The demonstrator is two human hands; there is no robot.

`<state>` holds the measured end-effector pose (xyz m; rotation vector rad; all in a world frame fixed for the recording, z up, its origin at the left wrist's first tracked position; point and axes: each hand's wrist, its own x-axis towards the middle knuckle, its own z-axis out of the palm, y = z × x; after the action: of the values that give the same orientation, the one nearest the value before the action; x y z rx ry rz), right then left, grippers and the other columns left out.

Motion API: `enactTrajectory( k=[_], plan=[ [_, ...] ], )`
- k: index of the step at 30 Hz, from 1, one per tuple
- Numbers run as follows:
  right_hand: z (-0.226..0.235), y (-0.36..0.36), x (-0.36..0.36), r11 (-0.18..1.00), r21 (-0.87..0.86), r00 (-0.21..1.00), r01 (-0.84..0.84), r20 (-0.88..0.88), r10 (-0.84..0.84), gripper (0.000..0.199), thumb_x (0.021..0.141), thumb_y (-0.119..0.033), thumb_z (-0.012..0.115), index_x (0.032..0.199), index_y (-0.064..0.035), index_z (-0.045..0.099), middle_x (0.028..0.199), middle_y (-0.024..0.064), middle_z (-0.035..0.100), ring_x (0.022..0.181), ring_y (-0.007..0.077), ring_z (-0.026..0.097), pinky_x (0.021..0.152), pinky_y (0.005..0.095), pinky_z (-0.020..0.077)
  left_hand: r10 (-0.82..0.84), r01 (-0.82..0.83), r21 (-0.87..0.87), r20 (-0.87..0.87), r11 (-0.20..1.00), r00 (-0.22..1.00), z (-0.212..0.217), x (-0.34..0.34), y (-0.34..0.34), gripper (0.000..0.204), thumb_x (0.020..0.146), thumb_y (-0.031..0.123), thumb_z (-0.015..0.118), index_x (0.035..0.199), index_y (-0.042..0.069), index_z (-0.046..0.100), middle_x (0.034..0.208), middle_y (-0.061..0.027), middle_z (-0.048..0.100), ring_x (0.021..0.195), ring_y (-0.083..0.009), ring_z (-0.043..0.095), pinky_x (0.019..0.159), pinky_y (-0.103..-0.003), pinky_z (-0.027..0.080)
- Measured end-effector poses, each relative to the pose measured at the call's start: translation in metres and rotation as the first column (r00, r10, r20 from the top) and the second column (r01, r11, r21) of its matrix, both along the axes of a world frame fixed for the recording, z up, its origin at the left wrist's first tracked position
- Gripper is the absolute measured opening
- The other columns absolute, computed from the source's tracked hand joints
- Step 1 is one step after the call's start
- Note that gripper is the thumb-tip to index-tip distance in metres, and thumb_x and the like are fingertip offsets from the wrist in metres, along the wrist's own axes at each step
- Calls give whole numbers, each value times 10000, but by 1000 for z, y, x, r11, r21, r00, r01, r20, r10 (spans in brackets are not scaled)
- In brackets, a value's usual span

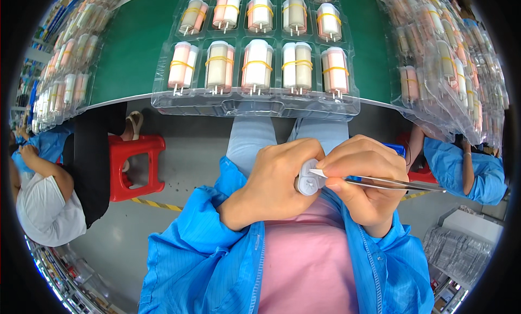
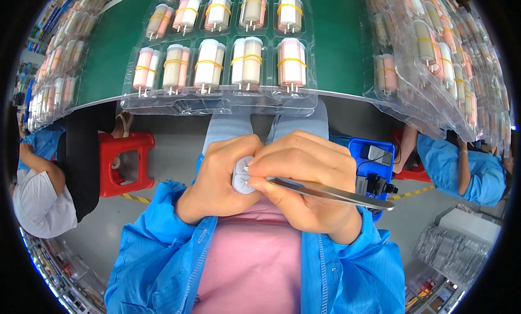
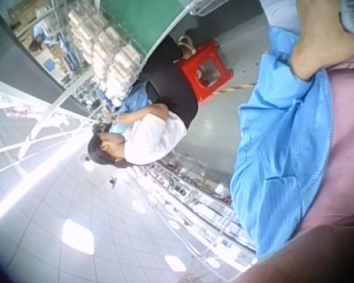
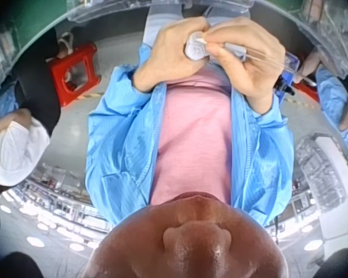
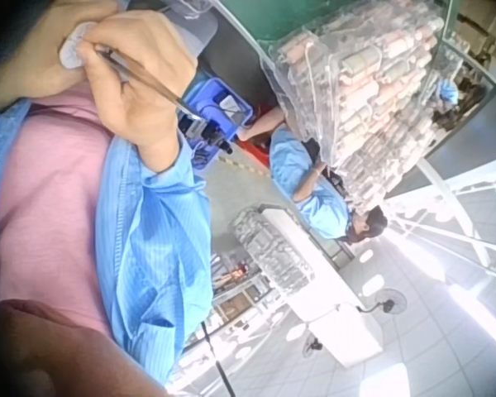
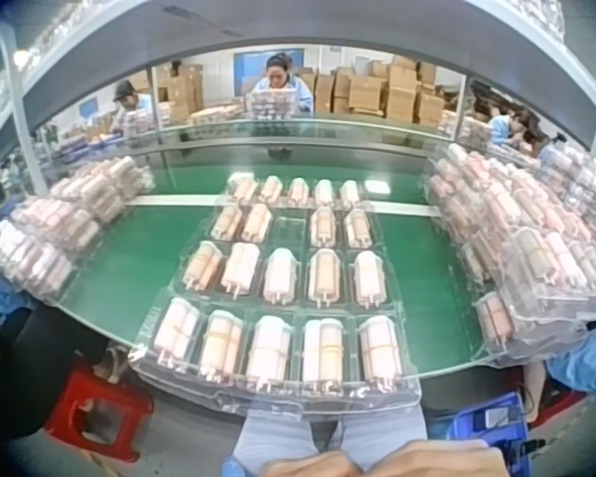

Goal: The recorder is using tweezers to adjust or clean components of small fragrance diffuser bottles at an assembly line.

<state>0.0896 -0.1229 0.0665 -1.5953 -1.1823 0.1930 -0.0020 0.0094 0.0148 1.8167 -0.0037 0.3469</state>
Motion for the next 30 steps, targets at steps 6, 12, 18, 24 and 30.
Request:
enactTrajectory(
  k=[6, 12, 18, 24, 30],
  plan=[
    [1, -1, -1, 1000, -31, 999, 3, 46, -2, 113, 686, -19, 724, 771, -6, 650, 736, 103, 644, 658, 246, 633, 596, 310, 510, 23, -22, 73, -19, 997, 1000, -2, 0, -1, 234, 639, 67, 708, 785, 25, 529, 697, -139, 544, 623, -323, 572, 532, -340, 426],
    [0, 4, -9, 997, -33, 937, 71, 346, -56, 157, 638, -55, 730, 751, -23, 626, 720, 94, 611, 616, 247, 612, 514, 295, 481, 101, -95, 217, -18, 972, 995, -5, 2, -3, 246, 626, 98, 710, 800, 32, 549, 726, -149, 564, 666, -361, 577, 554, -367, 448],
    [2, -2, -5, 996, -3, 988, 90, 128, -89, 153, 677, -74, 735, 801, -27, 659, 776, 97, 654, 616, 243, 620, 532, 307, 487, 93, -87, 85, -60, 993, 994, -4, -1, -1, 247, 613, 39, 718, 792, 37, 548, 709, -119, 573, 637, -279, 594, 549, -330, 440],
    [-9, -18, -9, 929, 218, 928, 300, -294, -231, 197, 747, -78, 705, 902, 21, 636, 850, 164, 671, 812, 224, 615, 719, 305, 481, -29, -5, -247, -135, 969, 990, 7, -2, 1, 193, 663, -28, 679, 771, 46, 538, 682, -10, 539, 640, -68, 520, 549, -235, 393],
    [-16, -15, -9, 947, 205, 935, 248, -308, -178, 201, 752, -74, 702, 914, 25, 635, 855, 163, 670, 810, 222, 619, 718, 308, 484, -118, 31, -450, -168, 892, 979, 11, -2, 3, 180, 687, -32, 669, 768, 53, 533, 708, 33, 528, 660, -27, 469, 566, -203, 367]
  ],
)
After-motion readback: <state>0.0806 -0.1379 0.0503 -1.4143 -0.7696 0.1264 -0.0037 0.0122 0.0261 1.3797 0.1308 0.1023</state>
